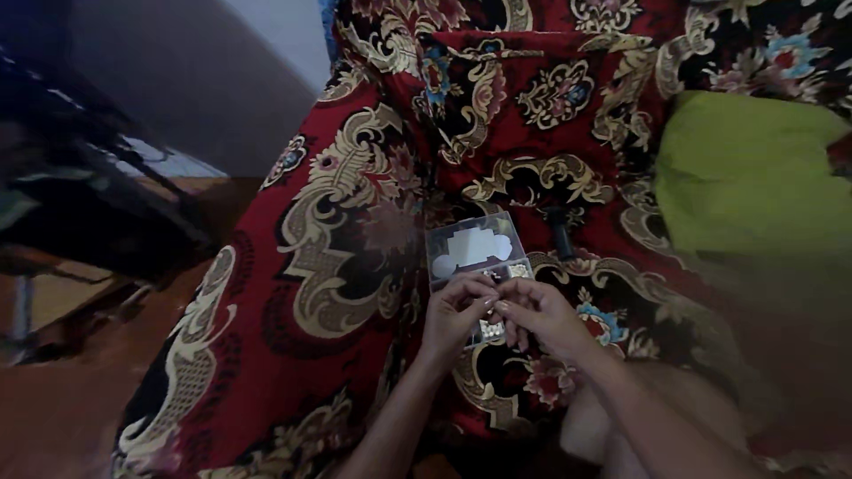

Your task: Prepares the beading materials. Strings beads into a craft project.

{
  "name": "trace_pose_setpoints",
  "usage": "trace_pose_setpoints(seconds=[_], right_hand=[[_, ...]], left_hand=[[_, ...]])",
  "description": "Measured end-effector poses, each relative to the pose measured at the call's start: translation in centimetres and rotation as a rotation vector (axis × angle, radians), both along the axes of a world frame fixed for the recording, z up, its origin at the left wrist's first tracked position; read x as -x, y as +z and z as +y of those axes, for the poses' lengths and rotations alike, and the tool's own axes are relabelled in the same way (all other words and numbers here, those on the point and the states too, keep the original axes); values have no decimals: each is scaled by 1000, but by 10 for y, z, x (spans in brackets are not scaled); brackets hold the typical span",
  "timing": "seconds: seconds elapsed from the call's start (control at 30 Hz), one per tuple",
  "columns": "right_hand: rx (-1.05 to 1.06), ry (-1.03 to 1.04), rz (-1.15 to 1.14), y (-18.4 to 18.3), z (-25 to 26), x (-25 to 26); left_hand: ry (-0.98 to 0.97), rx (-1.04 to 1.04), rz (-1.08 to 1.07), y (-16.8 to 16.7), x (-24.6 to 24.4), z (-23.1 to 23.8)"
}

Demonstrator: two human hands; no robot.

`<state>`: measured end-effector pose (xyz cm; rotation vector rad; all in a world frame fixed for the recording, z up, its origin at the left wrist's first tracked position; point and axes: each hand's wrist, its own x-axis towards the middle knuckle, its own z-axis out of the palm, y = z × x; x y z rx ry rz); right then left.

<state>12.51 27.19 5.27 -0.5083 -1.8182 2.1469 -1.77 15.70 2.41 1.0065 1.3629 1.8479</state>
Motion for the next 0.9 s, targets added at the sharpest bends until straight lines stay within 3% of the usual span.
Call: trace_pose_setpoints(seconds=[0.1,0.27,0.43,0.5,0.6,0.77,0.9], right_hand=[[-162,-17,-57,-2,6,-1],[-703,-186,-114,-13,51,-16],[-980,-393,-497,-11,97,-37],[-994,-395,-601,-7,96,-35],[-939,-357,-404,-15,79,-25],[-320,-32,-14,-6,20,-3],[-347,-82,0,-3,3,0]], left_hand=[[43,34,47,4,2,-1],[190,33,0,11,16,-6],[239,-40,-51,13,18,-8],[202,-42,-41,12,16,-7],[150,-3,22,8,9,-5],[124,11,201,-2,0,-1],[166,62,253,-1,-3,-2]])
